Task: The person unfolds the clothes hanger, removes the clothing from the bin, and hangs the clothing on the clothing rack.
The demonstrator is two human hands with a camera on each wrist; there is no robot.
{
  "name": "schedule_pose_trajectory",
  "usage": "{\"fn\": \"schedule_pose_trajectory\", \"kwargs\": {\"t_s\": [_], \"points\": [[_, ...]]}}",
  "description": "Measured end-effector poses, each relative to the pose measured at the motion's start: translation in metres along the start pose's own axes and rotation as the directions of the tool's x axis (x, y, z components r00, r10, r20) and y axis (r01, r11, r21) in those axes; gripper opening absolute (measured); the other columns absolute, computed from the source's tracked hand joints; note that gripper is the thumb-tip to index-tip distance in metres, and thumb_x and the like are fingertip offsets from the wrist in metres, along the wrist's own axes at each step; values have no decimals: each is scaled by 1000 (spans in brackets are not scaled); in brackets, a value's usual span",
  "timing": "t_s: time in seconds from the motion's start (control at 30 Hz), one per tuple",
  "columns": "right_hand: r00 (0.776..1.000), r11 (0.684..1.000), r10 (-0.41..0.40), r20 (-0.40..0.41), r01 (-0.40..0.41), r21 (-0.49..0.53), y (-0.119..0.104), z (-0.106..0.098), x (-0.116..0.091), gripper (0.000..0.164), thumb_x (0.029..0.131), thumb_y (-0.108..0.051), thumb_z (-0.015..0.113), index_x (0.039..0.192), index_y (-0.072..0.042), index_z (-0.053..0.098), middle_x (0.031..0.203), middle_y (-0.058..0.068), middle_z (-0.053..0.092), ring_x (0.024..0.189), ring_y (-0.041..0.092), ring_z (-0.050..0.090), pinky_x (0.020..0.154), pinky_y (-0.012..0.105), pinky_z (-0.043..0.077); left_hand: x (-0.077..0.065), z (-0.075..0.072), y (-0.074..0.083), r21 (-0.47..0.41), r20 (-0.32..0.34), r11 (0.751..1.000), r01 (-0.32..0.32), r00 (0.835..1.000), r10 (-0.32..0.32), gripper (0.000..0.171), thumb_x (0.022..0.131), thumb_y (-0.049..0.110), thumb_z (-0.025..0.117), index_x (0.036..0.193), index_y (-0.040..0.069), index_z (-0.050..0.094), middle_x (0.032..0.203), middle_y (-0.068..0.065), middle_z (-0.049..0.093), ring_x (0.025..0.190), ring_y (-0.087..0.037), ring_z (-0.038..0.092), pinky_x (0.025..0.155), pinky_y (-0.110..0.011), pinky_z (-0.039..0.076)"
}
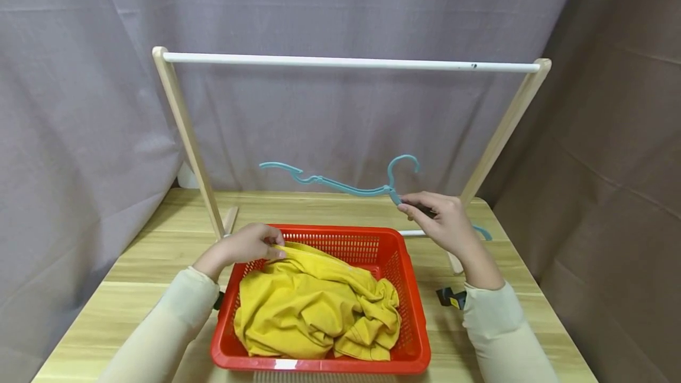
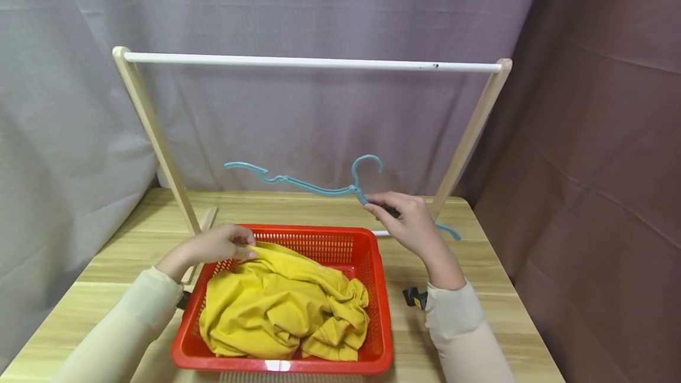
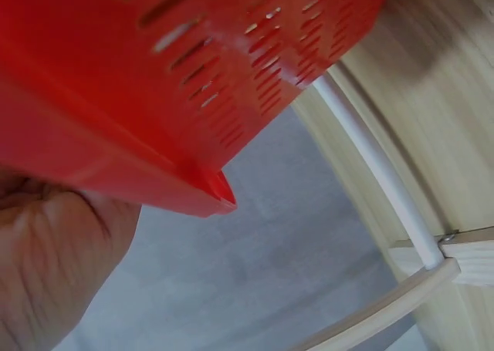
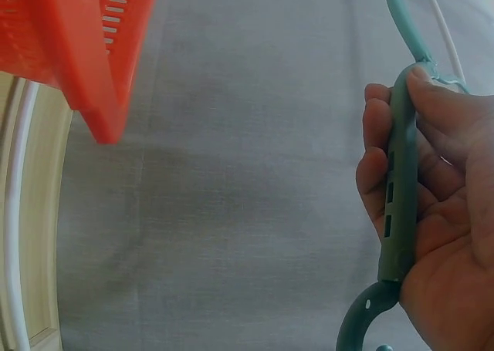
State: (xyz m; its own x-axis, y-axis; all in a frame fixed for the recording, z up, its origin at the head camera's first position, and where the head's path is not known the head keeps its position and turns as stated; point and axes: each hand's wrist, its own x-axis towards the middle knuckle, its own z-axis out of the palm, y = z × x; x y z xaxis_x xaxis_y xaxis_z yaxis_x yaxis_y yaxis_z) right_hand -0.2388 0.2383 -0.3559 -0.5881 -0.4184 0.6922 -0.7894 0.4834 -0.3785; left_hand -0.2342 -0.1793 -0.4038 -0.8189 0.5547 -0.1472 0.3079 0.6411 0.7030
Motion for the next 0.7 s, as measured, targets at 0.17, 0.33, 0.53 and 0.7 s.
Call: {"fn": "schedule_pose_trajectory", "kwargs": {"t_s": [0.17, 0.33, 0.53, 0.7], "points": [[1000, 1000, 6, 9, -6, -9, 1, 0, -2, 19, 86, -3, 79, 102, -13, 78, 89, -6, 74, 66, 5, 64, 58, 15, 50, -3, -2, 3, -29, -69, 999, -22, 997, 20, 13, 93, 22, 74, 89, 12, 66, 74, 2, 57, 65, -13, 47, 61, -31, 42], [999, 1000, 18, 30, -18, 7, 1, 1, -4, 17, 86, -3, 78, 99, -13, 77, 84, -8, 72, 62, 5, 58, 54, 16, 47, -7, -4, 5, -24, -106, 999, -40, 994, 38, 13, 93, 23, 75, 90, 14, 66, 75, 1, 59, 65, -13, 47, 60, -31, 41], [999, 1000, 22, 30, -23, 15, 3, -2, -7, 18, 86, -1, 78, 100, -13, 77, 89, -6, 74, 66, 5, 61, 58, 16, 49, -9, -7, 7, -19, -173, 996, -85, 982, 80, 11, 91, 24, 77, 89, 16, 69, 81, 5, 66, 71, -13, 55, 66, -31, 47], [998, 999, 46, 44, -47, 14, 7, -9, -12, 20, 86, -2, 78, 101, -16, 78, 93, -7, 74, 67, 4, 61, 57, 16, 48, -12, -11, 7, -16, -231, 993, -121, 966, 114, 9, 90, 24, 78, 90, 19, 71, 84, 7, 68, 74, -14, 57, 71, -33, 49]]}}
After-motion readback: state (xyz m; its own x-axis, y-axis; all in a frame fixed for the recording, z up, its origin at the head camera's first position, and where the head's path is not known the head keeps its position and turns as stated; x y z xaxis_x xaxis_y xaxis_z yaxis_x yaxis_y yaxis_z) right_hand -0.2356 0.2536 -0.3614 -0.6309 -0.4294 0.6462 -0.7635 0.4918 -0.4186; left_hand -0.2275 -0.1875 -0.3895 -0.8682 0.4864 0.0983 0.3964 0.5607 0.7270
